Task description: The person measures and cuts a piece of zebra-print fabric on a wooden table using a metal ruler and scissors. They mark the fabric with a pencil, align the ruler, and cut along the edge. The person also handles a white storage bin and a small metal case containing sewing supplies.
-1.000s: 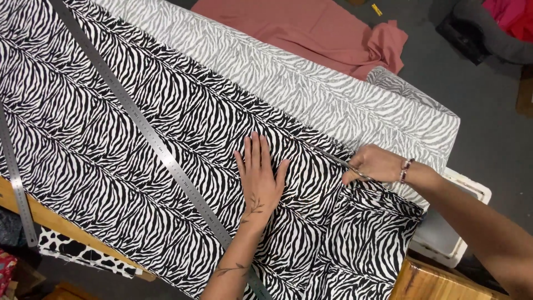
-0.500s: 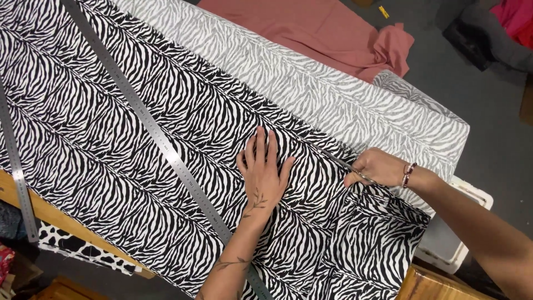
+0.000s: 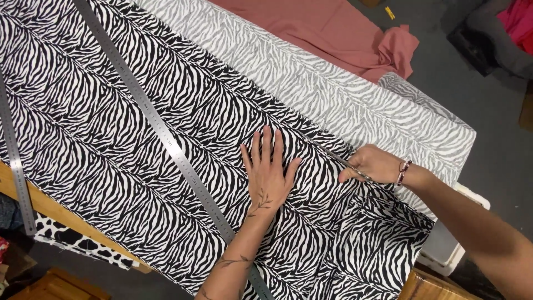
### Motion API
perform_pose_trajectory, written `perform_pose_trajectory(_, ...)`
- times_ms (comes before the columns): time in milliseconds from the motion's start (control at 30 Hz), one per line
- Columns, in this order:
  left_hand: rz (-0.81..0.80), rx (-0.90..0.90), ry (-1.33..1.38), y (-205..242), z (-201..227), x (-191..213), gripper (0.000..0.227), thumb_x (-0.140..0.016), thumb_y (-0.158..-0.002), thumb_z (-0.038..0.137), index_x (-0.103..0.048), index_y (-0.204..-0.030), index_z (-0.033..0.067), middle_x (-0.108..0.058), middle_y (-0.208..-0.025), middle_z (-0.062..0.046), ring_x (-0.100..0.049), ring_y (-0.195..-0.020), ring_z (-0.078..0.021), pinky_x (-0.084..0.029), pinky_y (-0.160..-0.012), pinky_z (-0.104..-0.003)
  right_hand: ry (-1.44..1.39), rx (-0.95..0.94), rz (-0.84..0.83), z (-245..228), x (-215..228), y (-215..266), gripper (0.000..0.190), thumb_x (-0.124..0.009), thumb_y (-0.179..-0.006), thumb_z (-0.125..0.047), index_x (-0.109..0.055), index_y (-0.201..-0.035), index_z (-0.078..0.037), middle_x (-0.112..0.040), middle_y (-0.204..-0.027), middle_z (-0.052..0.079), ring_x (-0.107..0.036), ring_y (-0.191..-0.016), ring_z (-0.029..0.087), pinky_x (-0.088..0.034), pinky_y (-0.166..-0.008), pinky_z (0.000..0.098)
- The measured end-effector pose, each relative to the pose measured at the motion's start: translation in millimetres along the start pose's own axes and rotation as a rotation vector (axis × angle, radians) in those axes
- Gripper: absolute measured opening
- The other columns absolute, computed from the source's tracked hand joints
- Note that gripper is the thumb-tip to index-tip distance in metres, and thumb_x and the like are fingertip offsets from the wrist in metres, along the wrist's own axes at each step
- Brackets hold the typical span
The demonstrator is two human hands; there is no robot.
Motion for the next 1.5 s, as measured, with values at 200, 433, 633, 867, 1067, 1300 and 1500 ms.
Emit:
perform_pose_trajectory(200, 0.019, 0.006, 0.007, 1.0, -0.1, 1.2, 0.072, -0.048, -0.102, 0.054, -0.033, -0.157, 0.0101, -0.022, -0.164, -0.02, -0.016, -0.152, -0.0399, 0.001, -0.12, -0.065, -0.023, -0.032, 0.012, -14.8, 7.8, -12.2, 0.064, -0.069, -0.085, -0.064, -0.065, -0.056, -0.007, -0.048, -0.042, 0.0, -0.044, -0.043, 0.015, -0.043, -0.054, 0.0283)
perform_pose_trajectory(433, 0.015, 0.03, 0.017, 1.1, -3.0, 1.5, 0.074, -0.047, -0.101, 0.055, -0.03, -0.158, 0.0114, -0.019, -0.164, -0.022, -0.011, -0.153, -0.0393, 0.003, -0.12, -0.064, -0.024, -0.005, 0.011, -41.6, 17.6, -15.0, 0.069, -0.07, -0.079, -0.071, -0.061, -0.05, -0.009, -0.046, -0.04, 0.002, -0.045, -0.045, 0.017, -0.041, -0.053, 0.033)
perform_pose_trajectory(633, 0.004, 0.034, 0.039, 0.2, -3.7, 0.1, 0.074, -0.046, -0.101, 0.056, -0.029, -0.158, 0.0112, -0.019, -0.164, -0.024, -0.012, -0.153, -0.0395, 0.003, -0.12, -0.065, -0.018, 0.03, 0.02, -35.2, 6.6, -20.0, 0.062, -0.073, -0.083, -0.059, -0.065, -0.051, -0.007, -0.049, -0.038, 0.002, -0.043, -0.043, 0.017, -0.042, -0.052, 0.0309)
perform_pose_trajectory(867, 0.011, 0.028, 0.034, 1.6, -3.2, -1.1, 0.076, -0.046, -0.101, 0.058, -0.03, -0.158, 0.011, -0.02, -0.163, -0.025, -0.014, -0.153, -0.0391, 0.002, -0.12, -0.065, -0.042, 0.012, 0.038, -50.1, 20.5, -26.1, 0.061, -0.071, -0.085, -0.06, -0.066, -0.054, -0.008, -0.051, -0.039, 0.002, -0.045, -0.043, 0.017, -0.043, -0.054, 0.03)
perform_pose_trajectory(1067, 0.005, 0.033, 0.03, -0.1, -4.2, 0.1, 0.077, -0.044, -0.1, 0.059, -0.028, -0.158, 0.011, -0.02, -0.163, -0.026, -0.013, -0.154, -0.0382, 0.003, -0.12, -0.065, 0.013, 0.048, 0.028, -58.4, 22.3, -32.8, 0.064, -0.071, -0.085, -0.061, -0.061, -0.049, -0.009, -0.051, -0.039, 0.003, -0.046, -0.045, 0.02, -0.043, -0.054, 0.0333)
perform_pose_trajectory(1300, 0.016, 0.033, 0.037, 0.3, -2.7, 3.8, 0.078, -0.043, -0.1, 0.06, -0.028, -0.158, 0.0104, -0.02, -0.163, -0.026, -0.014, -0.154, -0.0378, 0.001, -0.12, -0.066, 0.021, 0.002, 0.01, -60.1, 20.9, -31.4, 0.063, -0.072, -0.085, -0.059, -0.064, -0.049, -0.008, -0.054, -0.038, 0.003, -0.046, -0.043, 0.017, -0.044, -0.055, 0.0292)
perform_pose_trajectory(1500, 0.013, 0.031, 0.047, -0.4, -2.1, 7.7, 0.077, -0.042, -0.1, 0.059, -0.029, -0.157, 0.0094, -0.021, -0.162, -0.026, -0.016, -0.153, -0.0384, 0.001, -0.12, -0.067, -0.002, 0.0, 0.025, -57.6, 28.1, -51.4, 0.065, -0.066, -0.087, -0.065, -0.065, -0.056, -0.008, -0.053, -0.042, 0.001, -0.048, -0.043, 0.017, -0.045, -0.056, 0.0292)
Point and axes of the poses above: each hand's wrist, its own y-axis away from the middle knuckle, its own x-axis out of the back of the hand, z = x × y, the point moved 6 cm from there along -y, towards the middle knuckle
